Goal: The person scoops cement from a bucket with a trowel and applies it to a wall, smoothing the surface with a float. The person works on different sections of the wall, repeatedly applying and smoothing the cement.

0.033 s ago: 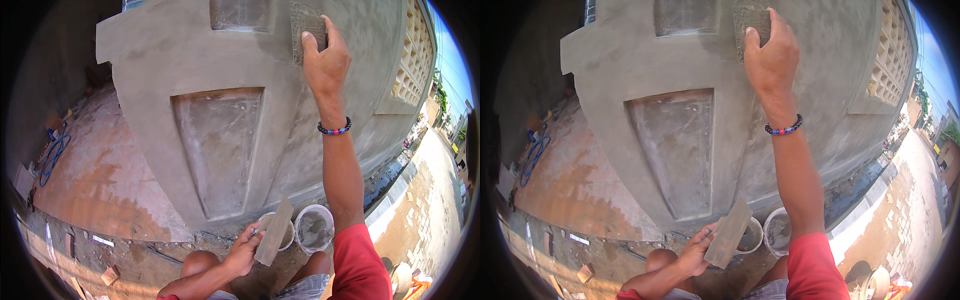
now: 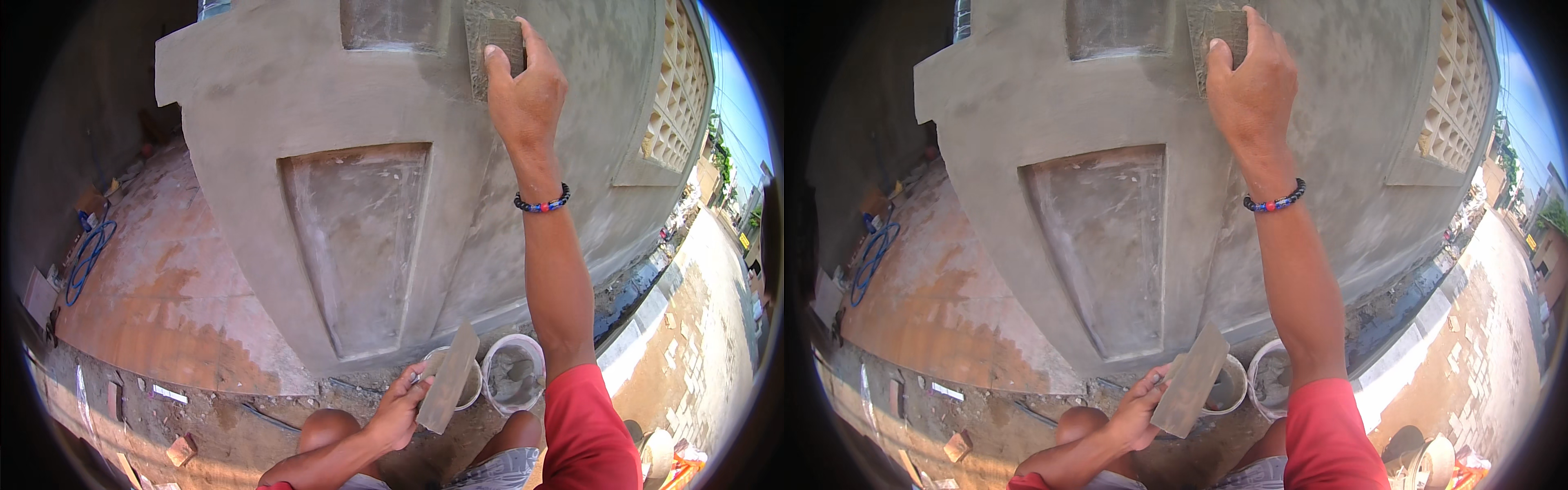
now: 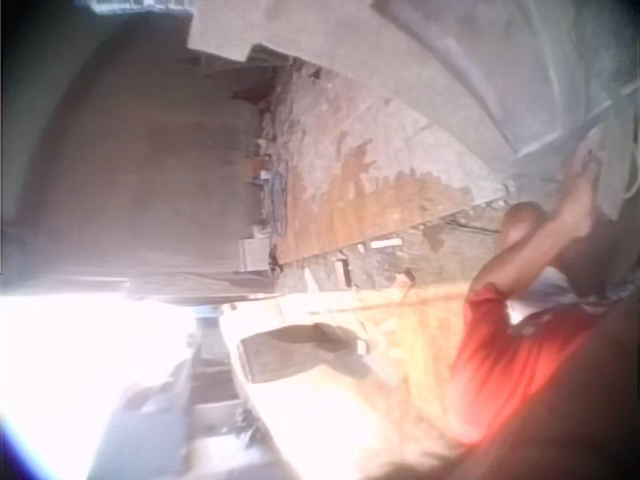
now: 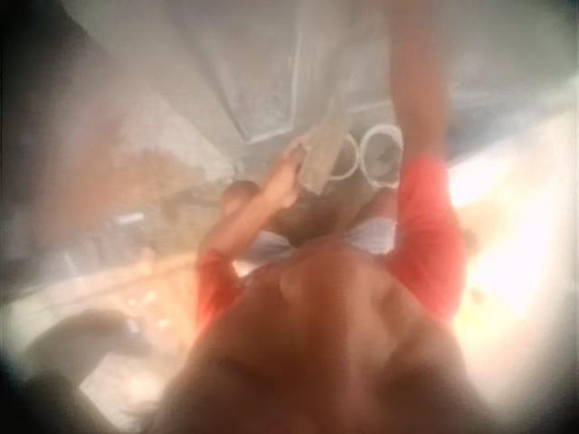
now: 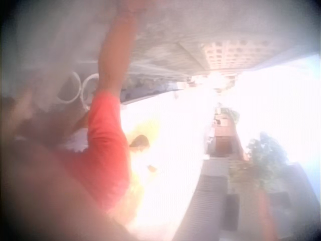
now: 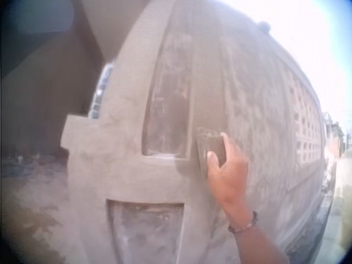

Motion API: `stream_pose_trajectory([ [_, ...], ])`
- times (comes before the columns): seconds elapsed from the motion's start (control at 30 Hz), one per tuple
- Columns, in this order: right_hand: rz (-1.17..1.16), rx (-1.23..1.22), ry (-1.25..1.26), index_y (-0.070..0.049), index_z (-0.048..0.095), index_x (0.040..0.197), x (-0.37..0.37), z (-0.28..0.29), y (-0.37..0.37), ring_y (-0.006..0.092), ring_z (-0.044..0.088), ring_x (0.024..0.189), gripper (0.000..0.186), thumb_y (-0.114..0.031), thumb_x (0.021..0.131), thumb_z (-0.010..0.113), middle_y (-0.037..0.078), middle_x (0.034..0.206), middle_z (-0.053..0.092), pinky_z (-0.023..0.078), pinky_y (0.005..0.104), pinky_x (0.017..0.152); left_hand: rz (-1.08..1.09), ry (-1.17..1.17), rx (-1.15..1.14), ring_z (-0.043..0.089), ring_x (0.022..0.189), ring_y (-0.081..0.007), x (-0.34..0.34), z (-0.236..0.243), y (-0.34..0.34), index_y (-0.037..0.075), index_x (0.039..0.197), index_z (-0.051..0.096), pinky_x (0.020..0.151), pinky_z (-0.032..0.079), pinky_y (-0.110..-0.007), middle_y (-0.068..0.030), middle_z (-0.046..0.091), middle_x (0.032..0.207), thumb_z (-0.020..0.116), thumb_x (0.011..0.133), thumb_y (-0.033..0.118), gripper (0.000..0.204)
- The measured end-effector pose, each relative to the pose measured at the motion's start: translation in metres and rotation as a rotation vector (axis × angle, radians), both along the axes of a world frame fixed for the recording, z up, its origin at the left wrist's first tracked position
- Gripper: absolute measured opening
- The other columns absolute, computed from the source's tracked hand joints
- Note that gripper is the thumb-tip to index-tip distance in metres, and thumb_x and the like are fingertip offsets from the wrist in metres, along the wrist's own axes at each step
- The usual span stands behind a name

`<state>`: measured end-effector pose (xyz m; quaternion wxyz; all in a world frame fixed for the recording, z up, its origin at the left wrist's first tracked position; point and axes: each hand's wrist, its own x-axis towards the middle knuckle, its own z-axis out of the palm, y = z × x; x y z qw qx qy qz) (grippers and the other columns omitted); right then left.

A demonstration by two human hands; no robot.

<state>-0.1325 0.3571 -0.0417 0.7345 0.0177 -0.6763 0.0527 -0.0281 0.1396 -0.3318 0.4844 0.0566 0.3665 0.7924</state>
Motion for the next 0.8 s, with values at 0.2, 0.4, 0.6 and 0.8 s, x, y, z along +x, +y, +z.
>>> stream_pose_trajectory([
  [0.2, 0.067, -0.088, -0.236, 0.000, 0.053, 0.127, 0.005, -0.117, 0.001, 0.0266, 0.058, 0.076, 0.048, -0.005, 0.080, 0.063, 0.015, 0.091, 0.058, 0.048, 0.0355, 0.067, 0.034, 0.020, 0.006, 0.059, 0.099, -0.0124, -0.006, -0.009, 0.005, 0.008, 0.134, 0.040, 0.079, 0.053, -0.030, -0.0065, 0.058, 0.115, 0.048, 0.100, 0.015, 0.035],
  [0.4, 0.161, -0.061, 0.009, 0.001, 0.052, 0.128, 0.027, -0.050, 0.013, 0.0268, 0.057, 0.072, 0.049, -0.004, 0.080, 0.062, 0.014, 0.087, 0.058, 0.047, 0.0357, 0.066, 0.036, 0.024, -0.032, 0.060, 0.100, -0.0156, -0.003, -0.001, 0.004, 0.007, 0.136, 0.038, 0.081, 0.053, -0.032, -0.0084, 0.058, 0.118, 0.045, 0.100, 0.015, 0.037],
  [0.6, 0.142, -0.119, -0.095, 0.001, 0.055, 0.125, 0.000, -0.068, 0.002, 0.0269, 0.056, 0.069, 0.047, -0.005, 0.080, 0.063, 0.014, 0.086, 0.059, 0.048, 0.0362, 0.064, 0.045, 0.024, 0.007, 0.061, 0.104, -0.0212, -0.001, 0.015, 0.007, 0.005, 0.135, 0.037, 0.083, 0.054, -0.035, -0.0114, 0.058, 0.119, 0.044, 0.100, 0.015, 0.037],
  [0.8, 0.289, -0.090, -0.055, 0.001, 0.054, 0.124, 0.023, -0.096, 0.014, 0.0279, 0.056, 0.068, 0.045, -0.005, 0.081, 0.062, 0.014, 0.082, 0.057, 0.047, 0.0380, 0.062, 0.102, 0.007, -0.067, 0.061, 0.102, -0.0177, -0.003, -0.008, 0.004, 0.006, 0.134, 0.040, 0.083, 0.053, -0.033, -0.0078, 0.059, 0.118, 0.046, 0.100, 0.016, 0.036],
])
